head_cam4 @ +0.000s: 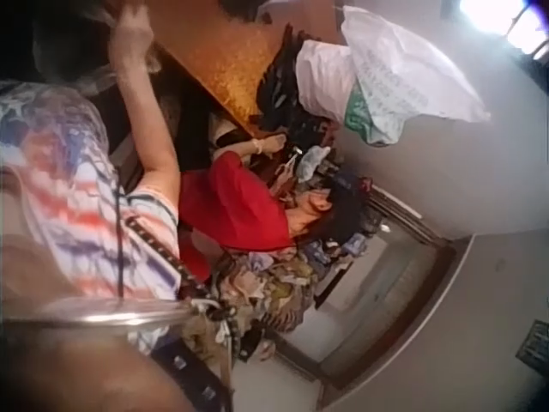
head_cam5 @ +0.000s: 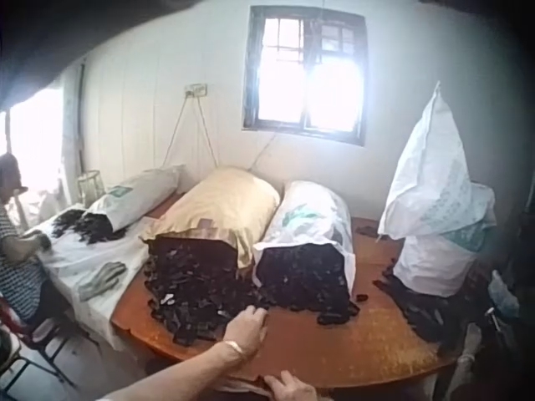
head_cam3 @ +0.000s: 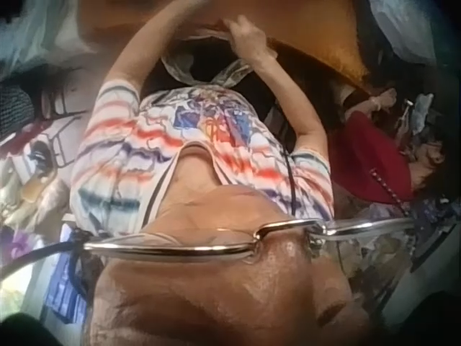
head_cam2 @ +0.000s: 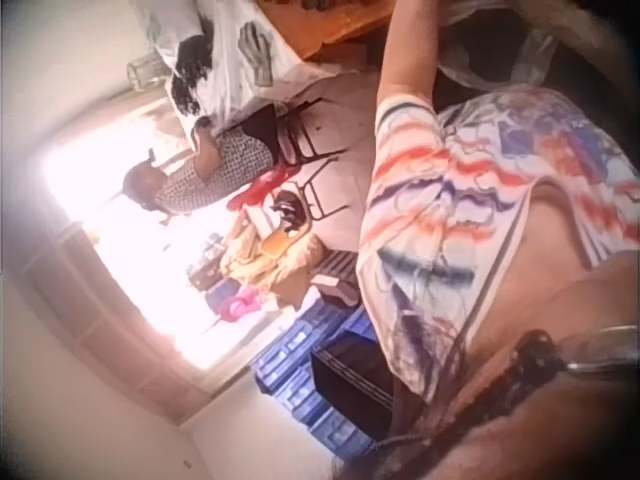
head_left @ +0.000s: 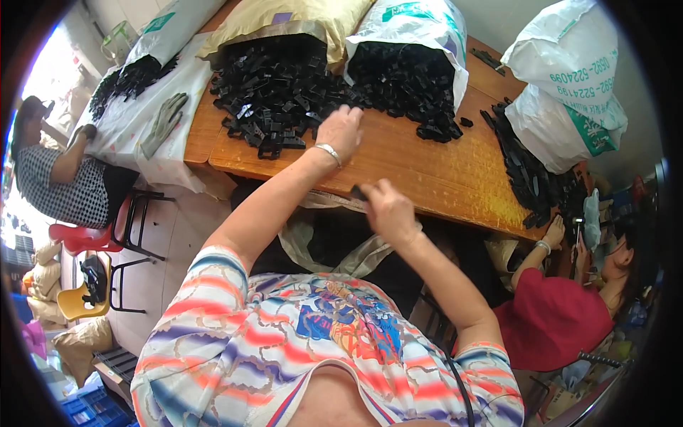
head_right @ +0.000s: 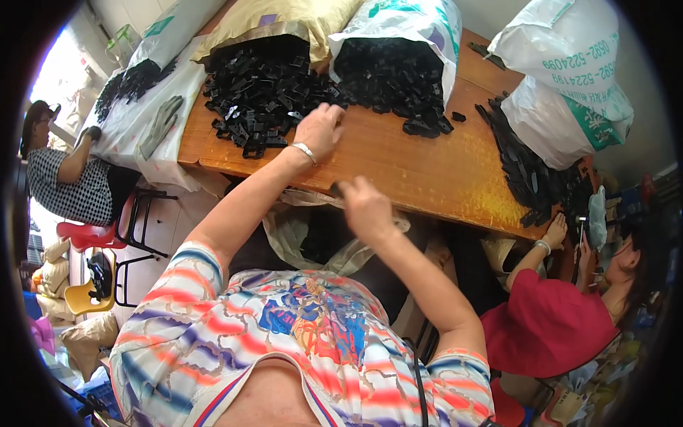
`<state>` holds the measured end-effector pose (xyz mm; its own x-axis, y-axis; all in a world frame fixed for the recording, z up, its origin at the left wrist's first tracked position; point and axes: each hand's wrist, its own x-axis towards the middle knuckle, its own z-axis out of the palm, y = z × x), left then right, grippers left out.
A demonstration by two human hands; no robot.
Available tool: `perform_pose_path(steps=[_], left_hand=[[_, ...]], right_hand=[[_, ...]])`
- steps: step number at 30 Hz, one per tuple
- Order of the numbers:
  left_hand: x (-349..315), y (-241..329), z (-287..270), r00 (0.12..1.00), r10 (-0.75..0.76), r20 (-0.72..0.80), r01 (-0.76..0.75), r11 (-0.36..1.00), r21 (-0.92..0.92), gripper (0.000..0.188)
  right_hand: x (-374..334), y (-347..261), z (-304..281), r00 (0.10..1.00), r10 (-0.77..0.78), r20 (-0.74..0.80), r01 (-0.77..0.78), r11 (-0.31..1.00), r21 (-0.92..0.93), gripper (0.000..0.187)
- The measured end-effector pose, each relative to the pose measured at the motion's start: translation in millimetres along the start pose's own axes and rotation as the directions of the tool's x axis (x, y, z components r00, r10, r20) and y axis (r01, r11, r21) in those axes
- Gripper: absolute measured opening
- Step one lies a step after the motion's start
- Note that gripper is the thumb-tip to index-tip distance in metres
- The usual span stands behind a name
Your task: Sorting and inspecting small black plastic components at a workshop table.
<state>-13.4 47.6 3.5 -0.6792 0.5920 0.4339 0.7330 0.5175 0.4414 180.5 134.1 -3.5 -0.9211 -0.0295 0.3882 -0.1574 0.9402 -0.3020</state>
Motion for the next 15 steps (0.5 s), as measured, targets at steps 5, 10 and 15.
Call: perform_pose_path(steps=[5, 10, 15], left_hand=[[17.8, -19.2, 25.0, 0.999, -0.031, 0.010, 0.027, 0.960, 0.278, 0.022], [4.9, -13.9, 19.3, 0.996, 0.093, -0.011, -0.089, 0.974, 0.210, 0.013], [-24.3, 5.2, 2.6, 0.972, 0.223, 0.072, -0.224, 0.975, 0.003, 0.017]], right_hand=[[-32.2, -28.1, 31.1, 0.988, -0.080, 0.129, 0.049, 0.972, 0.230, 0.027], [-3.4, 13.1, 3.6, 0.999, -0.024, -0.029, 0.029, 0.982, 0.188, 0.012], [51.7, 106.7, -33.8, 0.932, 0.238, -0.272, -0.254, 0.967, -0.025, 0.021]])
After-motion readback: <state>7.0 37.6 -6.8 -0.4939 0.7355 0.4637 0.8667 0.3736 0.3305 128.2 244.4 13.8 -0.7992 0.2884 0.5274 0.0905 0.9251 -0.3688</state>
